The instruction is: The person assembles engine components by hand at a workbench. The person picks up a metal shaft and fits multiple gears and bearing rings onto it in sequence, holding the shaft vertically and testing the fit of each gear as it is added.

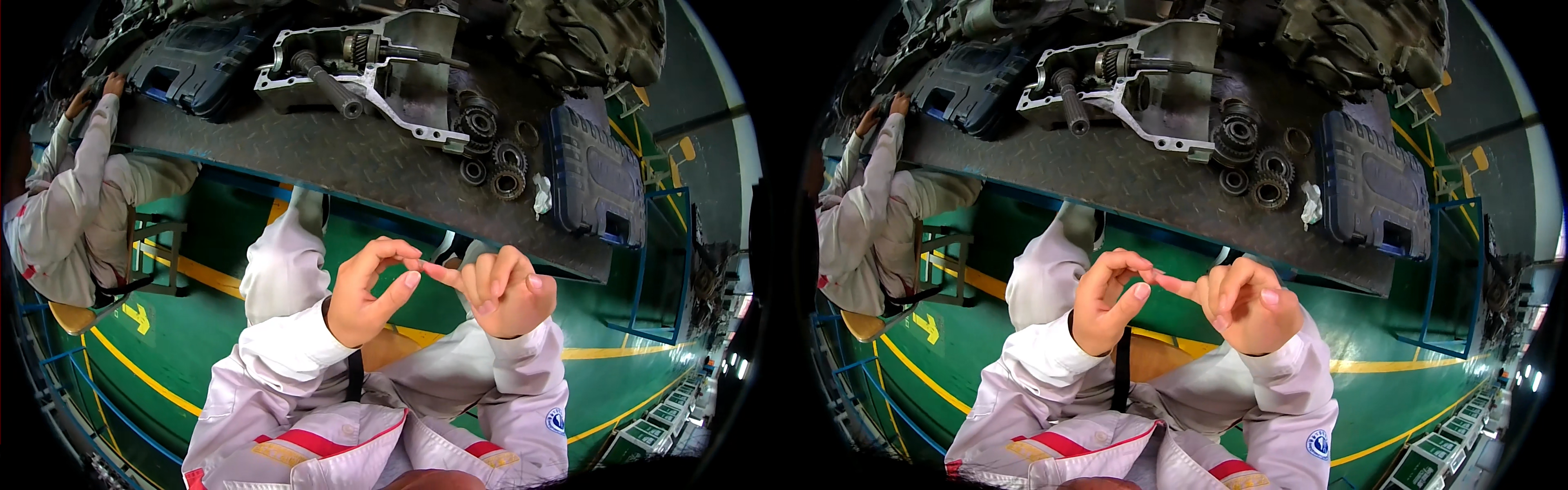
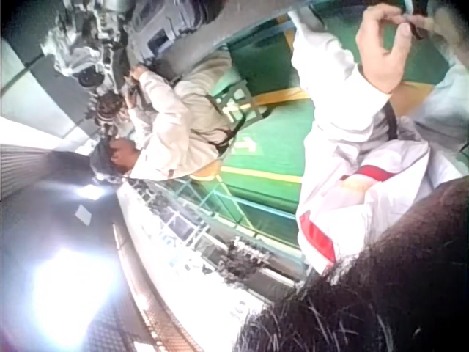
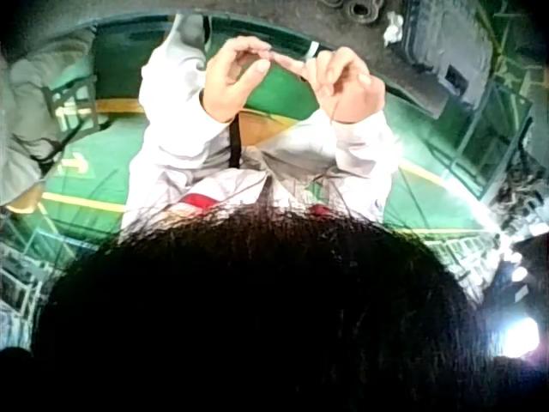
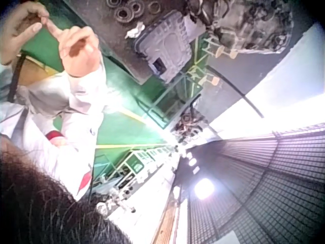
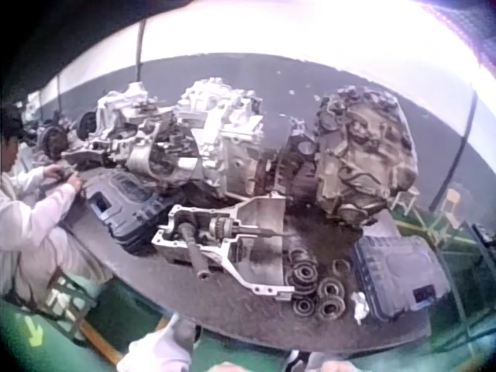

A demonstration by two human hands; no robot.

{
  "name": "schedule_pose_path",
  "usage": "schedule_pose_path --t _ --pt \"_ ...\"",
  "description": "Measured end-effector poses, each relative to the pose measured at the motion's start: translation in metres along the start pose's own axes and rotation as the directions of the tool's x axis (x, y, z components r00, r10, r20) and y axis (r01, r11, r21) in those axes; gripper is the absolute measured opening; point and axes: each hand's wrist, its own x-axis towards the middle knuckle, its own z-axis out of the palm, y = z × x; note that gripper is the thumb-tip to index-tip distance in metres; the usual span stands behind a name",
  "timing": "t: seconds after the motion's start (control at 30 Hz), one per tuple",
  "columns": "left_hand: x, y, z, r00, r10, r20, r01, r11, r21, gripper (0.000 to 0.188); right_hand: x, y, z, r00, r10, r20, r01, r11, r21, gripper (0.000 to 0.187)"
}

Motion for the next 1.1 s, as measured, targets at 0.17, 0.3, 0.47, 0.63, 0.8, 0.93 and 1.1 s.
schedule_pose_path --t 0.17,0.3,0.47,0.63,0.8,0.93,1.1 --pt "0.005 0.011 0.000 0.995 -0.085 0.052 0.072 0.976 0.207 0.008 -0.005 -0.006 0.003 0.999 0.016 0.038 -0.018 0.999 0.039 0.037" --pt "-0.004 0.010 -0.004 0.998 -0.049 -0.041 0.057 0.975 0.217 0.007 -0.001 0.000 0.000 0.994 -0.005 0.105 0.004 1.000 0.015 0.037" --pt "0.001 0.008 0.001 0.986 -0.079 -0.146 0.095 0.990 0.104 0.010 -0.005 0.004 -0.003 0.999 -0.041 -0.020 0.038 0.992 -0.118 0.027" --pt "0.014 0.001 -0.007 0.960 -0.212 -0.184 0.196 0.976 -0.099 0.033 -0.010 -0.007 0.010 0.958 -0.073 -0.276 -0.158 0.671 -0.725 0.016" --pt "0.007 -0.003 -0.002 0.973 -0.222 -0.064 0.222 0.975 -0.012 0.030 -0.013 0.015 0.017 0.957 -0.271 -0.106 0.007 0.386 -0.923 0.011" --pt "0.011 -0.006 0.017 0.995 -0.091 -0.029 0.088 0.991 -0.096 0.030 -0.001 0.029 0.013 0.890 -0.455 0.009 0.078 0.135 -0.988 0.022" --pt "0.012 -0.028 0.012 0.997 -0.072 -0.022 0.070 0.996 -0.063 0.031 0.001 0.048 0.016 0.907 -0.420 -0.024 0.005 0.069 -0.998 0.054"
